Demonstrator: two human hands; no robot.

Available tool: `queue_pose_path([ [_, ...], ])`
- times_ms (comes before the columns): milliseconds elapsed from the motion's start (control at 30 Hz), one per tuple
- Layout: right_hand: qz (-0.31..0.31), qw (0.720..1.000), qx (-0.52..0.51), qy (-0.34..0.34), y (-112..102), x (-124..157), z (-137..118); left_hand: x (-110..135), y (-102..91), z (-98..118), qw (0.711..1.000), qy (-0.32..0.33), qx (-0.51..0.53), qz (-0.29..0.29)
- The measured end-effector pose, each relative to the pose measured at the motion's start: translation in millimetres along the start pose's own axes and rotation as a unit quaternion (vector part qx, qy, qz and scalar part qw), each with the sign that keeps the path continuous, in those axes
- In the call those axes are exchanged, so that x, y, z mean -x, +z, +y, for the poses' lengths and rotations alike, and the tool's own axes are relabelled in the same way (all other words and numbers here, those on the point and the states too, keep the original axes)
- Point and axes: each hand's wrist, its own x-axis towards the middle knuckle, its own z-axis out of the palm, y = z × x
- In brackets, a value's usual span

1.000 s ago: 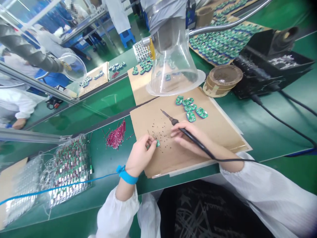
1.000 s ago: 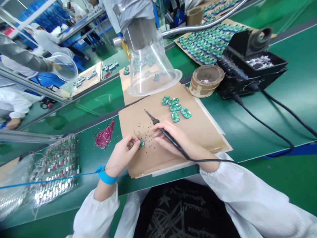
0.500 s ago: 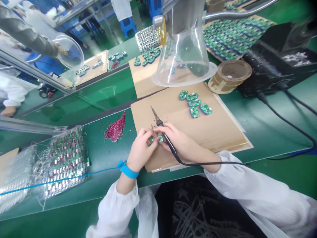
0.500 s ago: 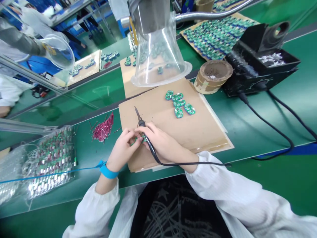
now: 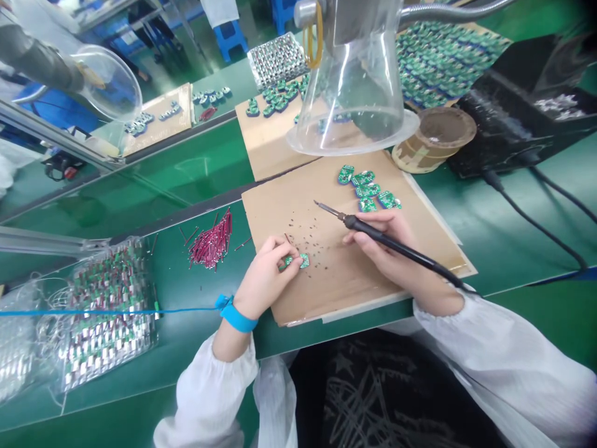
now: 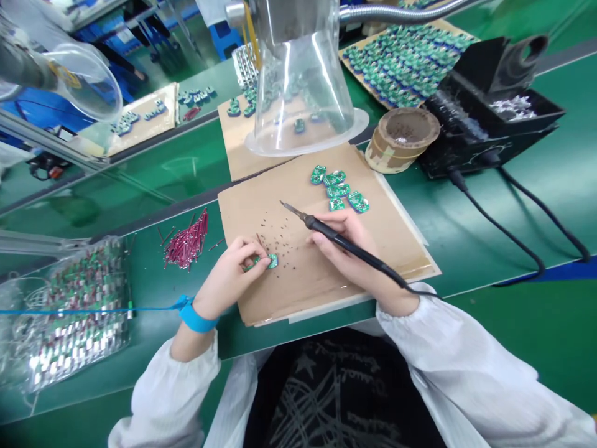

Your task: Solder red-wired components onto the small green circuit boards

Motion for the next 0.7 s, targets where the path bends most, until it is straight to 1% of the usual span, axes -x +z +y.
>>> queue_pose_path([
  [67,0.015,1.000,-0.002,0.023,-3.2,2.6,-1.4,-0.2,0.9,-0.4,1.000,0.004,0.001,0.003],
  [100,0.012,0.999,0.001,0.032,-4.6,3.5,-1.5,-0.2,1.5,-0.7,1.000,0.006,0.001,0.005],
  [200,-0.020,0.999,0.011,0.039,-8.4,4.7,0.6,-0.1,3.3,-2.1,1.000,0.010,0.001,0.010],
  [300,-0.062,0.997,0.036,0.027,-10.0,4.4,3.8,-0.2,4.3,-3.1,1.000,0.012,0.001,0.014],
  [400,-0.092,0.994,0.052,0.017,-9.2,3.7,4.6,-0.2,4.7,-3.0,1.000,0.013,-0.005,0.016],
  [700,-0.124,0.990,0.063,0.026,-7.6,2.1,0.7,0.9,5.9,0.8,0.999,0.008,-0.018,0.026],
])
